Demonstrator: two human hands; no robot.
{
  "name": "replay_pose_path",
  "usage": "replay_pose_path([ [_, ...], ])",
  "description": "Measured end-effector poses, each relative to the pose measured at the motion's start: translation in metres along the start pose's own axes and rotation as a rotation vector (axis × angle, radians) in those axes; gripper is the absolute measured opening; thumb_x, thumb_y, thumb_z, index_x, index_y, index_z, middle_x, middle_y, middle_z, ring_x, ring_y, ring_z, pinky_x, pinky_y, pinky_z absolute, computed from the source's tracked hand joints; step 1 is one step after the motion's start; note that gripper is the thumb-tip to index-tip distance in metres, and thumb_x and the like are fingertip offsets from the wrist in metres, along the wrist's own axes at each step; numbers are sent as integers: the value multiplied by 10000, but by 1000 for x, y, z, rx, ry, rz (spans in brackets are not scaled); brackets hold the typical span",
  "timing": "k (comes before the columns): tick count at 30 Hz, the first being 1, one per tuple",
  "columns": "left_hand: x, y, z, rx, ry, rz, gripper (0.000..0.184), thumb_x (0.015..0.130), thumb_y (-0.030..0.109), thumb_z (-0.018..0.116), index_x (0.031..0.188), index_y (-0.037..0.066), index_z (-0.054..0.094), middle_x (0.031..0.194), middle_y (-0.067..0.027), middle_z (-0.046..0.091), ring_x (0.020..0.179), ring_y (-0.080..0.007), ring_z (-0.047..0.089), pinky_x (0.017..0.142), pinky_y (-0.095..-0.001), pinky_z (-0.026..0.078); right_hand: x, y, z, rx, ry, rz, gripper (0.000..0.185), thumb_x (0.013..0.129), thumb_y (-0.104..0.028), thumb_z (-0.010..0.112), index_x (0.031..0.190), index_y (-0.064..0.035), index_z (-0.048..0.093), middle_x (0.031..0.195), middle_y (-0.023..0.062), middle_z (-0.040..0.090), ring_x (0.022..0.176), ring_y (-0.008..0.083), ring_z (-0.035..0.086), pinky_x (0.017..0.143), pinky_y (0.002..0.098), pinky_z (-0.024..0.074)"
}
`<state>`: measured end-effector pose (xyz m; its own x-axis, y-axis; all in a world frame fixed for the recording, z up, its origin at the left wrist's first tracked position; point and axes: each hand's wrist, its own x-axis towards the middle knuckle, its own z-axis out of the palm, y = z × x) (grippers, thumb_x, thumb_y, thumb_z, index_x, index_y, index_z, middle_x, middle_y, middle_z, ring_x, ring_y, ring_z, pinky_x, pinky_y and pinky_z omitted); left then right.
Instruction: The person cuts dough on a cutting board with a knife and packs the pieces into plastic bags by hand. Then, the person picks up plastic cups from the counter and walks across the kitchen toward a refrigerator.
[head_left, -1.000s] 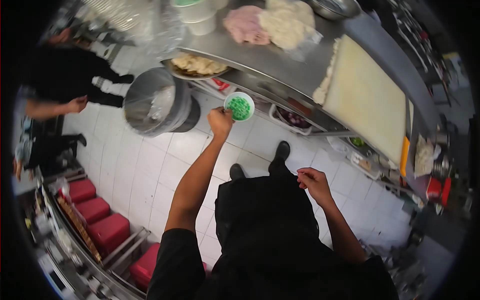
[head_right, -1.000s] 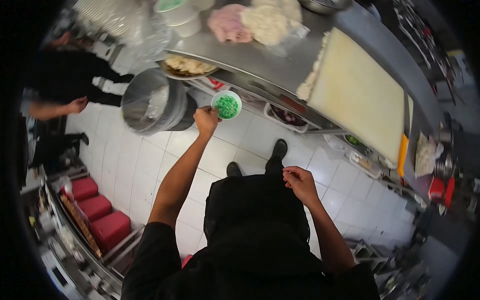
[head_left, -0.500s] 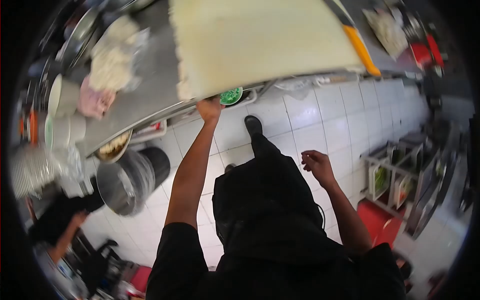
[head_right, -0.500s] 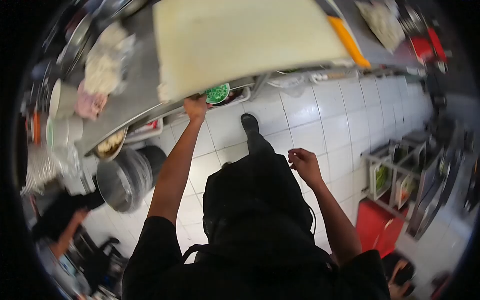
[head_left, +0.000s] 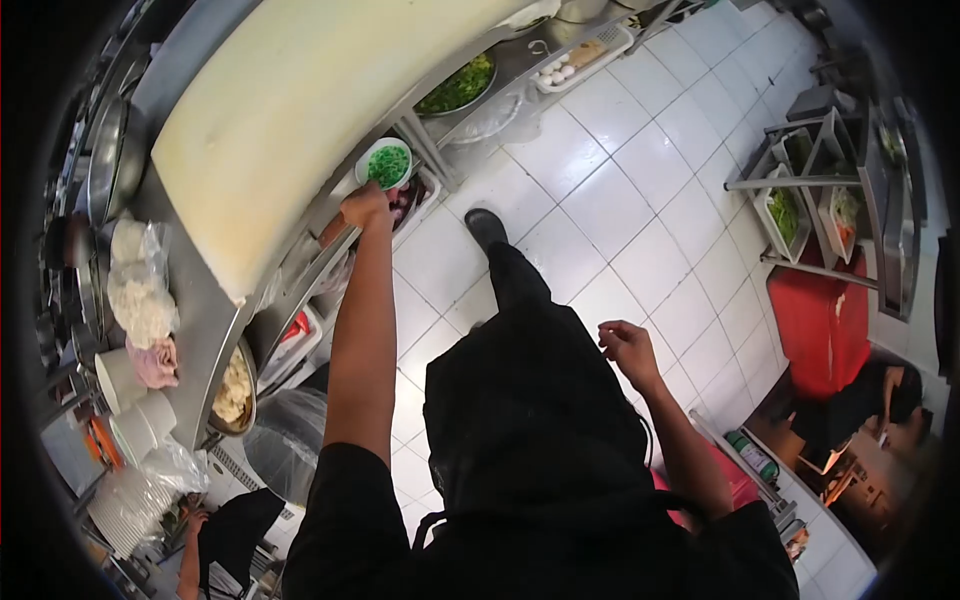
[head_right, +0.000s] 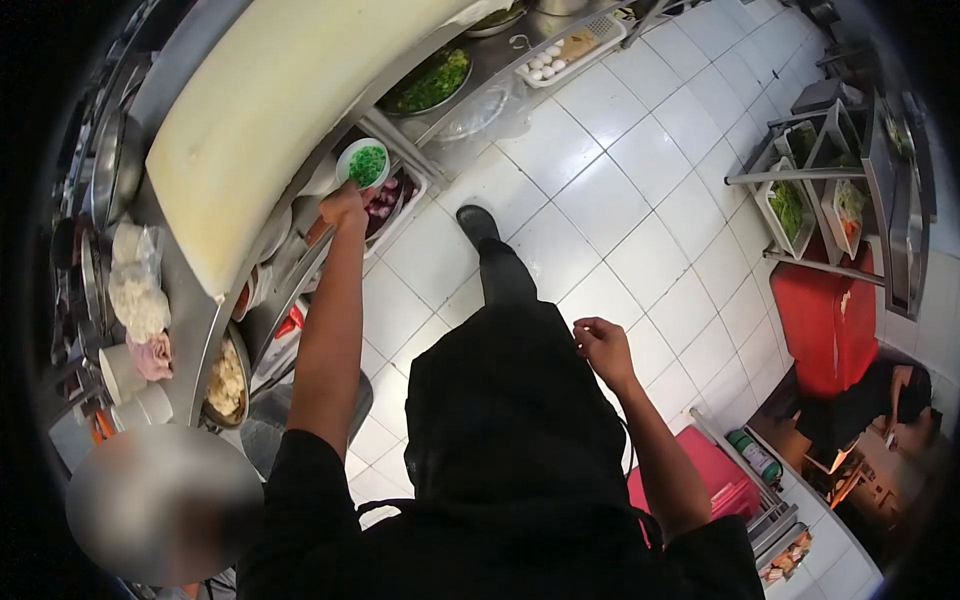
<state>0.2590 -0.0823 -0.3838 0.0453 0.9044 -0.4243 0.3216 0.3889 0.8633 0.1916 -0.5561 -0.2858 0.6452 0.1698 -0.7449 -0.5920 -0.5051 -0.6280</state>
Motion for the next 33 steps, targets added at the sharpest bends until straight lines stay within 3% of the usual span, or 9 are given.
replay_pose_path([
  [6,36,-8,29,-36,22,-13,195,861,89,682,954,-78,646,936,-197,687,615,-275,683,406,-342,581,6,-8,2,-20,21,13,211,930,-126,617,1062,27,674,782,46,662,681,98,593,621,251,484],
  [9,33,-2,35,-248,-111,-35,299,872,48,593,1163,-22,588,1215,-197,608,890,-323,687,506,-364,617,13,-23,5,-14,-3,14,213,927,-133,620,1052,30,677,774,42,658,686,101,594,628,257,485],
  [14,118,-115,32,68,-479,-28,569,845,239,737,1312,73,458,1100,-129,660,828,-273,687,583,-417,557,12,-78,19,-54,-78,-14,222,941,-138,623,1072,32,680,794,31,665,709,87,591,650,245,485],
  [16,37,-77,22,-256,-278,-130,237,867,169,659,1049,45,573,716,-105,644,477,-199,572,408,-355,471,7,-123,27,-67,-139,-82,219,946,-141,632,1066,30,699,801,23,670,691,84,591,641,240,482],
  [17,6,-35,-3,168,-477,-136,194,878,184,636,998,35,605,781,-90,655,542,-191,604,451,-342,500,4,-150,30,-59,-178,-116,216,944,-139,637,1064,28,704,801,22,671,684,84,591,639,239,484],
  [18,2,-71,-29,-60,-721,1,266,870,201,654,1066,26,615,831,-69,656,605,-174,620,508,-320,520,0,-179,33,-48,-216,-151,213,942,-138,642,1061,26,709,800,21,671,678,85,592,638,238,485],
  [19,-25,-63,-50,-129,-746,-222,218,902,232,677,1005,40,658,768,-47,651,577,-128,605,488,-287,501,-5,-215,33,-27,-244,-202,210,935,-134,657,1072,15,714,797,21,672,663,85,593,642,235,491],
  [24,-130,84,-136,589,-1019,-5,325,897,310,692,1057,28,722,880,-73,713,720,-135,648,634,-292,516,-17,-383,33,-163,-140,-854,167,907,-38,661,1064,-11,710,790,50,636,690,97,555,655,242,461],
  [33,-144,287,-149,415,-152,684,270,786,66,774,1041,14,700,978,-110,649,777,-194,628,715,-310,525,35,-511,73,-630,43,-1291,254,799,-41,742,1050,-36,702,860,136,632,741,244,610,670,326,491],
])
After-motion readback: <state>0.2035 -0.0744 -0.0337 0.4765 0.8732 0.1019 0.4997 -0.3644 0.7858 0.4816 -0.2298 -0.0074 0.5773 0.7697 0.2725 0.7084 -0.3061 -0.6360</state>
